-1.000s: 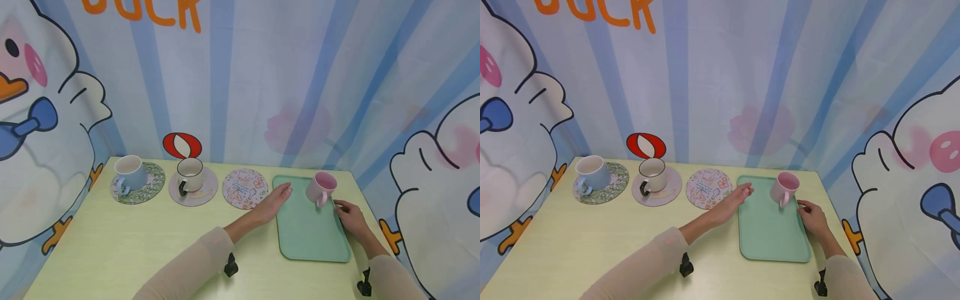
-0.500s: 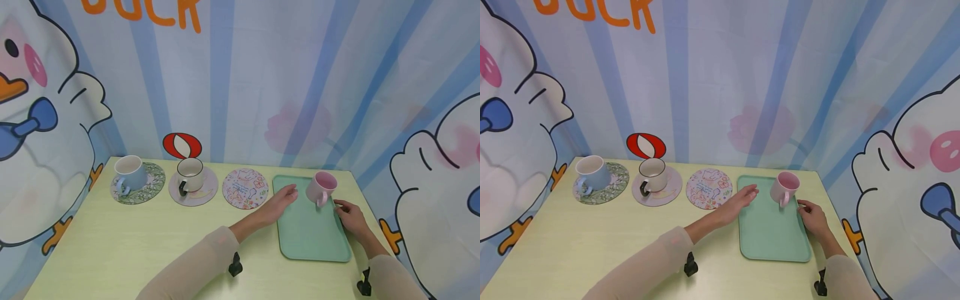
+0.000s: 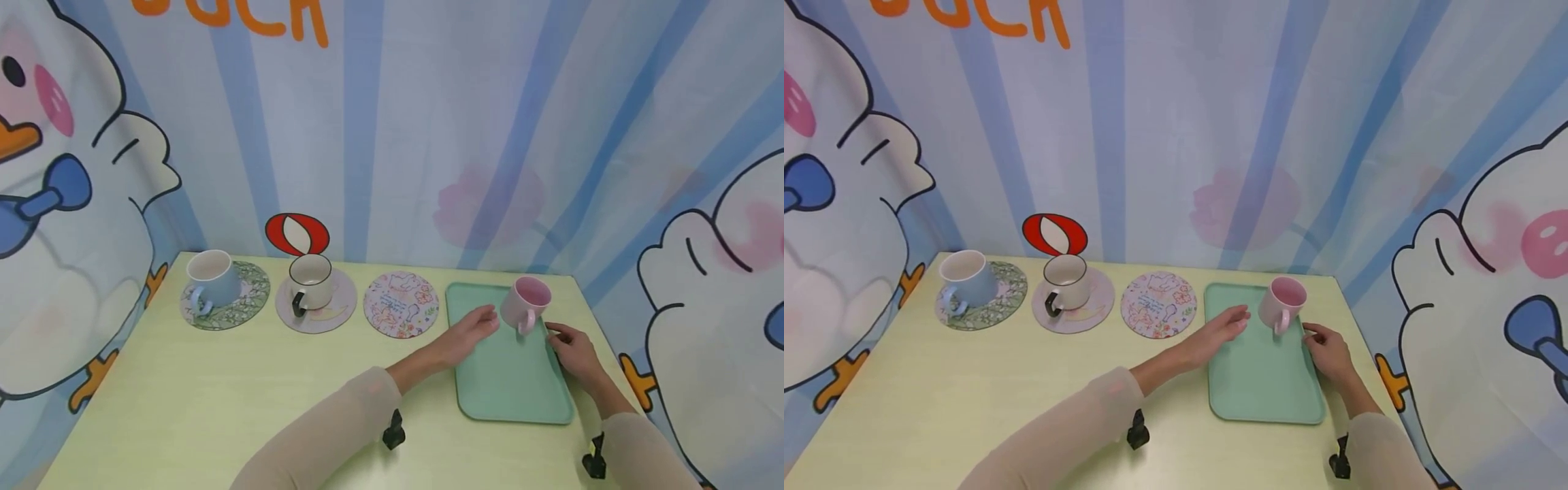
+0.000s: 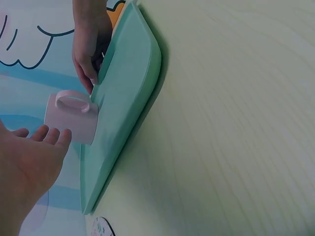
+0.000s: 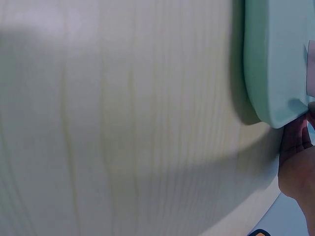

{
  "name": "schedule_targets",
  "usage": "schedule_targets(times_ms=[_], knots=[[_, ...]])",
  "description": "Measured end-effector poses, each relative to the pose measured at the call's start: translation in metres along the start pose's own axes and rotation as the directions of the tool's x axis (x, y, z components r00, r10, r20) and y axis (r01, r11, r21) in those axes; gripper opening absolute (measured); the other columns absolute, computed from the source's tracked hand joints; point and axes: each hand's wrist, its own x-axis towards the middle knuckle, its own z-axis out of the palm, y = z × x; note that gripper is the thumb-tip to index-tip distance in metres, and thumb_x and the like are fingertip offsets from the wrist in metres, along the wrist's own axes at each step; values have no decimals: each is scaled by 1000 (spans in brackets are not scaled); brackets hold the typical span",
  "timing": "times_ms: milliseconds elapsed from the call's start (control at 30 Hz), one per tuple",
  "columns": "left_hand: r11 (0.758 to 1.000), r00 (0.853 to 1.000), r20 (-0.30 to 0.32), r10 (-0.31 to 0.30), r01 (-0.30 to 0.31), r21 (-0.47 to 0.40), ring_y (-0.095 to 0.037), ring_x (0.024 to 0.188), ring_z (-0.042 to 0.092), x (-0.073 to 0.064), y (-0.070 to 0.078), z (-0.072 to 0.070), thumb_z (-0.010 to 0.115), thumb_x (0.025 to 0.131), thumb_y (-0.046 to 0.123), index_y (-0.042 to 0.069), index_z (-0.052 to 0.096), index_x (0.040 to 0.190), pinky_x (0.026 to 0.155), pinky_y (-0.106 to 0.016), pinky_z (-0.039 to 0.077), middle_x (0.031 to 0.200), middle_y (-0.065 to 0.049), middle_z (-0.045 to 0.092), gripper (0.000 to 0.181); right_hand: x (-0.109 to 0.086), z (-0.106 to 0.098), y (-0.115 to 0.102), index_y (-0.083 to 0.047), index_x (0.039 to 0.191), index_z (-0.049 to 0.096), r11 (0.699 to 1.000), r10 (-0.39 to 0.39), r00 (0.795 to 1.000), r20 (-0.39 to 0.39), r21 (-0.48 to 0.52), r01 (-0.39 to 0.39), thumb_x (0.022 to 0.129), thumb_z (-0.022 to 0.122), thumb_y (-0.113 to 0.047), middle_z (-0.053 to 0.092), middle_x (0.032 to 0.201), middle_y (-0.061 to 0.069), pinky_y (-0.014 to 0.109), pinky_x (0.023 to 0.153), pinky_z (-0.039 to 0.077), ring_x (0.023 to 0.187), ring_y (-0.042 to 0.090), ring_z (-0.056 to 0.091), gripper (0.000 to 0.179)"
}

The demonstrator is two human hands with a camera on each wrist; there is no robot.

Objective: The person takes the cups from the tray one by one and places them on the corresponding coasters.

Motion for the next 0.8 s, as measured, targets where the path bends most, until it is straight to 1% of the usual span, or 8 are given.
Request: schedule_targets(times_ms=[133, 300, 433, 500, 667, 733, 800], knots=[[1000, 1000, 25, -7, 7, -16, -27, 153, 38, 6, -5, 6, 33, 114, 46, 7, 24, 168, 122, -42, 35, 169, -16, 34, 67, 0, 0, -2, 6, 148, 55, 1000, -3, 1000, 2, 2, 3, 110, 55, -16, 66, 108, 21, 29, 71, 49, 89, 23, 57, 44], [998, 997, 54, -56, 58, -39, -30, 148, 42, 14, -7, 16, 30, 114, 52, 9, 24, 169, 118, -50, 40, 170, -11, 33, 69, 0, -1, -2, 7, 148, 55, 1000, 3, 1000, -1, -1, -3, 110, 54, -15, 66, 108, 22, 30, 72, 49, 90, 25, 58, 44], [996, 995, 55, -85, 87, -25, -33, 149, 42, 19, -7, 23, 28, 113, 56, 9, 22, 169, 118, -47, 41, 172, -8, 30, 73, 0, -1, -1, 5, 148, 55, 1000, 10, 1000, -4, -9, -10, 110, 54, -15, 65, 110, 21, 29, 73, 49, 91, 25, 57, 44], [996, 994, 64, -84, 86, -23, -33, 150, 41, 22, -7, 26, 26, 114, 57, 9, 22, 169, 118, -46, 41, 172, -8, 29, 73, 0, -1, -1, 6, 149, 54, 1000, 12, 1000, -4, -12, -12, 110, 53, -16, 65, 110, 21, 30, 73, 49, 92, 25, 57, 44], [997, 994, 86, -66, 69, -35, -29, 150, 41, 27, -9, 32, 25, 115, 53, 9, 27, 168, 117, -47, 42, 169, -7, 35, 68, -1, -1, -1, 5, 149, 55, 1000, 17, 1000, -4, -8, -17, 110, 53, -16, 65, 111, 22, 30, 73, 49, 92, 25, 58, 44], [997, 995, 84, -58, 62, -44, -28, 149, 43, 28, -9, 33, 26, 115, 51, 9, 31, 166, 116, -48, 43, 166, -7, 38, 66, 0, 0, 0, 6, 148, 55, 1000, 16, 1000, -5, 0, -16, 110, 54, -16, 65, 111, 22, 29, 73, 49, 92, 25, 57, 44], [997, 995, 78, -55, 59, -48, -24, 147, 43, 29, -9, 35, 27, 116, 51, 10, 31, 166, 115, -45, 43, 166, -5, 39, 65, 2, 1, 1, 5, 148, 55, 1000, 18, 1000, -2, 7, -18, 110, 54, -16, 65, 111, 22, 28, 72, 49, 92, 25, 57, 44]])
